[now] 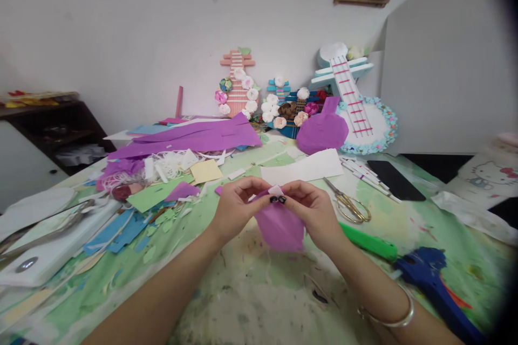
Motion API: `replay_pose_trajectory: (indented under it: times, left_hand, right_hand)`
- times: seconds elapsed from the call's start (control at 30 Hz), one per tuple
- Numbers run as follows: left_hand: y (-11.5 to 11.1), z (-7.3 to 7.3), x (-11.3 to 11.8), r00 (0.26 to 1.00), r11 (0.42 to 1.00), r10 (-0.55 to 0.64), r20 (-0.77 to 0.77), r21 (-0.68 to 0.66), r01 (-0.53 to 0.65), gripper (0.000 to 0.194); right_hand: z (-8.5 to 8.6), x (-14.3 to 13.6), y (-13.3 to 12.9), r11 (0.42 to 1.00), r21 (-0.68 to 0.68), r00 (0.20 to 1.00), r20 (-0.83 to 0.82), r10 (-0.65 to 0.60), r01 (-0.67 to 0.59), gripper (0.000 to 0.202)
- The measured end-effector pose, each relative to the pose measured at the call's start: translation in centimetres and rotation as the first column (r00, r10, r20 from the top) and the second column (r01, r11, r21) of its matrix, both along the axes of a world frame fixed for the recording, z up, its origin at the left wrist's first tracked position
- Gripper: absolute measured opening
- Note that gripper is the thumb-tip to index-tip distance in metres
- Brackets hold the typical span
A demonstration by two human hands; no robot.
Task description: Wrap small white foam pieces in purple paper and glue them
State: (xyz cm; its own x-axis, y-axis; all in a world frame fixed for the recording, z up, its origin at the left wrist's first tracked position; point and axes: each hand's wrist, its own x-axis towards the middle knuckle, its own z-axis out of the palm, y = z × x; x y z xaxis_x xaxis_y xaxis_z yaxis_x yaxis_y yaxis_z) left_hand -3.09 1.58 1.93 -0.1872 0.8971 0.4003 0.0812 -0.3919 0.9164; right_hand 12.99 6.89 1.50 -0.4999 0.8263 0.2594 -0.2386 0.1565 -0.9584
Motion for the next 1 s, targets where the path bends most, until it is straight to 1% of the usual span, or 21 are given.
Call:
replay_pose_trajectory:
  times: [0.2,0.47,0.6,0.67,0.73,0.77,0.8,0.87,1.0]
  left_hand:
    - [-0.1,-0.1,0.1,0.997,0.998,0.063,-0.052,-0.001,-0.063,0.015]
    - [-0.3,0.2,0.2,0.996,0.997,0.074,-0.048,0.016,-0.073,0.009]
    - [-0.3,0.2,0.2,0.996,0.997,0.079,-0.039,0.014,-0.079,0.009]
    - [-0.3,0.1,0.2,0.997,0.997,0.071,-0.032,0.005,-0.071,0.010]
    - [-0.2,0.0,0.2,0.998,0.998,0.063,-0.022,-0.009,-0.064,0.012]
    - [-0.2,0.0,0.2,0.998,0.998,0.063,-0.010,-0.015,-0.063,0.013]
    - [-0.2,0.0,0.2,0.998,0.998,0.065,0.006,-0.020,-0.065,0.013]
    - [-0.3,0.0,0.3,0.997,0.997,0.067,0.042,-0.033,-0.065,0.014]
    - [-0.4,0.2,0.5,0.994,0.995,0.054,0.093,-0.085,-0.046,0.019]
  right_hand:
    - [-0.3,-0.1,0.0,1.000,-0.019,1.000,0.007,-0.008,0.009,0.024]
    - [-0.1,0.0,-0.2,1.000,-0.016,1.000,0.012,-0.013,0.014,0.022]
    - [-0.1,-0.1,-0.4,0.999,0.039,0.999,0.039,-0.037,0.035,0.023]
    - [-0.1,-0.1,-0.6,0.990,0.117,0.995,0.053,-0.080,0.073,0.021]
    - [-0.2,-0.1,-0.9,0.953,0.269,0.985,0.065,-0.160,0.137,0.014]
    - [-0.2,-0.1,-1.1,0.918,0.359,0.976,0.068,-0.205,0.167,0.010]
    - [-0.3,0.0,-1.2,0.874,0.447,0.967,0.069,-0.245,0.190,0.008]
    - [-0.3,0.0,-1.5,0.779,0.589,0.945,0.074,-0.317,0.215,0.011]
    - [-0.3,0.1,-1.7,0.606,0.758,0.897,0.064,-0.437,0.241,0.015]
